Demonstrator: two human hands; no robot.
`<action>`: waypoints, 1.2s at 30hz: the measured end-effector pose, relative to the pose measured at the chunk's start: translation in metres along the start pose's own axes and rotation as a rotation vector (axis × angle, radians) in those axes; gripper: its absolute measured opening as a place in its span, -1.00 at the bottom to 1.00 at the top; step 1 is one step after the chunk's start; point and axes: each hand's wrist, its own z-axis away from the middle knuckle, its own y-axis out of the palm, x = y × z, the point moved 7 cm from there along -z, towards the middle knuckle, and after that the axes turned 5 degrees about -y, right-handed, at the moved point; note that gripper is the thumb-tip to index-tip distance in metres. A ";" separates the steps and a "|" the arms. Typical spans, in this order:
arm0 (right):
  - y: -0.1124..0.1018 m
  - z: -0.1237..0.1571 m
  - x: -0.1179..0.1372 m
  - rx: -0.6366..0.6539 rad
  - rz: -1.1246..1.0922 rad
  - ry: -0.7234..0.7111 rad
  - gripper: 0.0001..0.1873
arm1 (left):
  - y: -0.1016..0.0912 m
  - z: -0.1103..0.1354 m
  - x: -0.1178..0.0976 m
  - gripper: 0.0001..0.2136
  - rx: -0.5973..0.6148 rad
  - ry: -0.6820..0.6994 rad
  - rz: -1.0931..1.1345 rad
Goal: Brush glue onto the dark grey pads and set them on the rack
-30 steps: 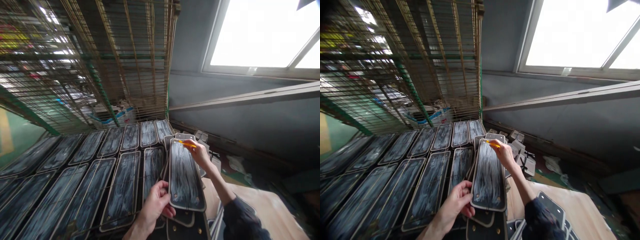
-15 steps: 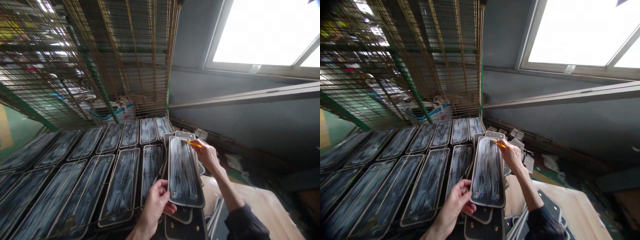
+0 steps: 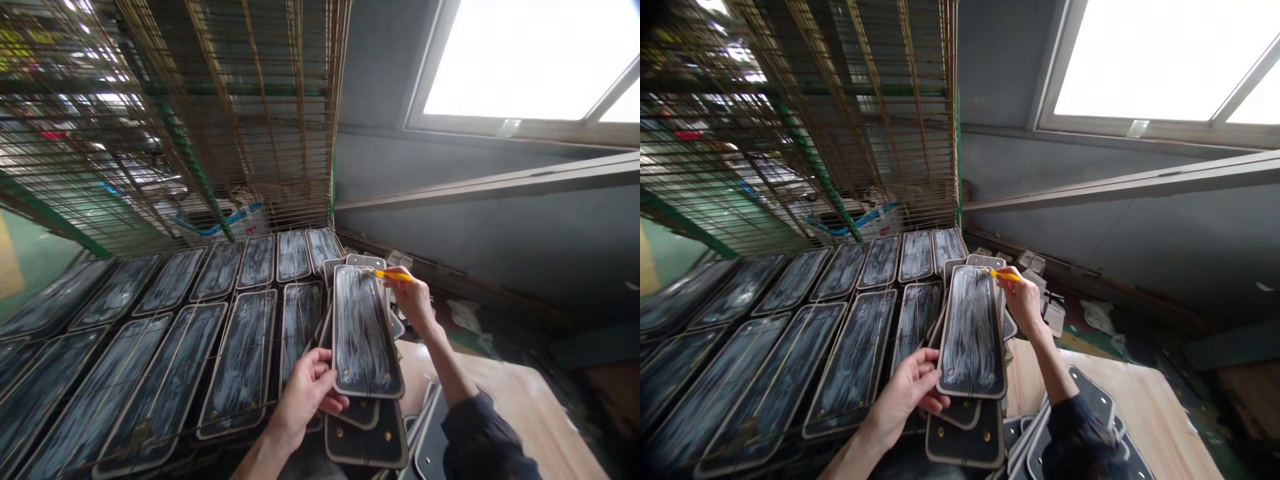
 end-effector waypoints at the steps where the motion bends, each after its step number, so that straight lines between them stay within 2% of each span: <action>1: 0.000 0.003 -0.002 0.002 -0.004 0.004 -0.71 | 0.000 0.000 0.000 -0.63 -0.003 -0.002 0.007; 7: -0.009 0.003 0.006 -0.023 -0.012 -0.030 -0.72 | 0.002 0.001 0.001 -0.66 -0.003 0.000 0.010; 10: 0.005 -0.007 0.006 0.024 -0.044 -0.079 -0.72 | 0.003 0.002 0.002 -0.66 -0.020 0.009 0.027; 13: 0.018 -0.012 -0.004 0.055 0.020 -0.096 -0.73 | 0.003 0.001 0.003 -0.68 -0.052 0.027 0.058; 16: 0.017 -0.010 -0.011 0.024 0.109 -0.069 -0.74 | 0.003 0.001 0.006 -0.70 -0.073 0.043 0.082; 19: 0.008 -0.001 -0.006 0.016 0.162 -0.060 -0.75 | 0.003 0.001 0.006 -0.72 -0.086 0.053 0.098; 26: -0.016 0.032 0.024 0.069 0.168 -0.014 -0.76 | 0.003 0.002 0.006 -0.68 -0.074 0.055 0.112; 34: -0.052 0.085 0.053 0.233 -0.133 0.141 -0.66 | 0.000 0.004 0.005 -0.69 -0.019 0.034 0.084; 36: -0.065 0.089 0.062 0.219 -0.234 0.148 -0.66 | 0.000 0.004 0.002 -0.69 0.007 0.017 0.092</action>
